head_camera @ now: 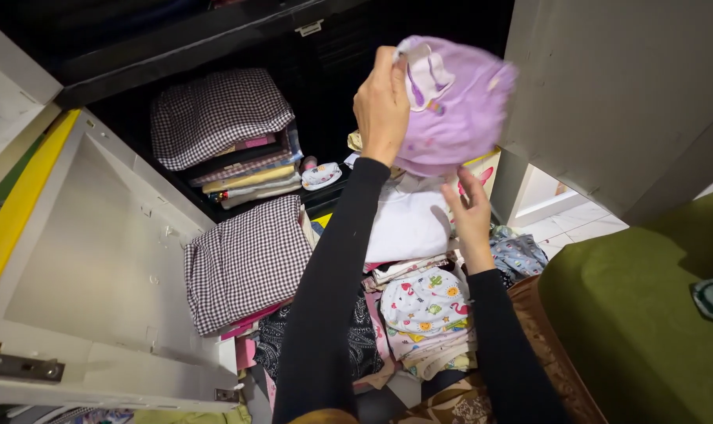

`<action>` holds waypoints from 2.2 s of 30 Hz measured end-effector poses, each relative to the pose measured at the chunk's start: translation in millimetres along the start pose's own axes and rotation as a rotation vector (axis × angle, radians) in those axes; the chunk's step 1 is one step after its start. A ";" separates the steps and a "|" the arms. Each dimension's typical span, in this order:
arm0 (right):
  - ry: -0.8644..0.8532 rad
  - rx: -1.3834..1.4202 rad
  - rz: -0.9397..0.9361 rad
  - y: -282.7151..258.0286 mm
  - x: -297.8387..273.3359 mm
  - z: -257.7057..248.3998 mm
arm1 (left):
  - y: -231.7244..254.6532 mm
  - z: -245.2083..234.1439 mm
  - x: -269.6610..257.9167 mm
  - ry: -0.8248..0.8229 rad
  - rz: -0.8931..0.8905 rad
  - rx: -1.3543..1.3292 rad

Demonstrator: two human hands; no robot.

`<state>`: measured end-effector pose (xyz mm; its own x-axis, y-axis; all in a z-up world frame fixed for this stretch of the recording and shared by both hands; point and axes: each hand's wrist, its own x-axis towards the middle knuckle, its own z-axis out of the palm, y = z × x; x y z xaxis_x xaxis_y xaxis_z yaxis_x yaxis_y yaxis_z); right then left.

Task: The recorder is seen organizing clothes in a cabinet and on a bed.

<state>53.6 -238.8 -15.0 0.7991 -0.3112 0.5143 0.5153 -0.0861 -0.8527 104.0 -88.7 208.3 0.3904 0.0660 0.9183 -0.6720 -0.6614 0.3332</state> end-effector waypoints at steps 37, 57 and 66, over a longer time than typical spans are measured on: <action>-0.247 1.337 0.347 -109.2 -41.0 19.2 | 9.0 -109.8 -151.3 -0.017 -0.917 -1.284; -0.021 1.289 0.438 -49.1 -30.3 17.6 | -46.4 -187.6 -150.7 0.430 -0.856 -1.422; -0.193 1.035 0.314 -112.5 -70.3 62.8 | 21.0 -112.9 -163.6 0.156 -0.911 -1.489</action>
<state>-41.0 -147.8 50.4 0.9285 -0.0191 0.3707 0.2189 0.8347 -0.5054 -45.0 -29.0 89.2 0.9389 0.1174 0.3235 -0.2802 0.8067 0.5203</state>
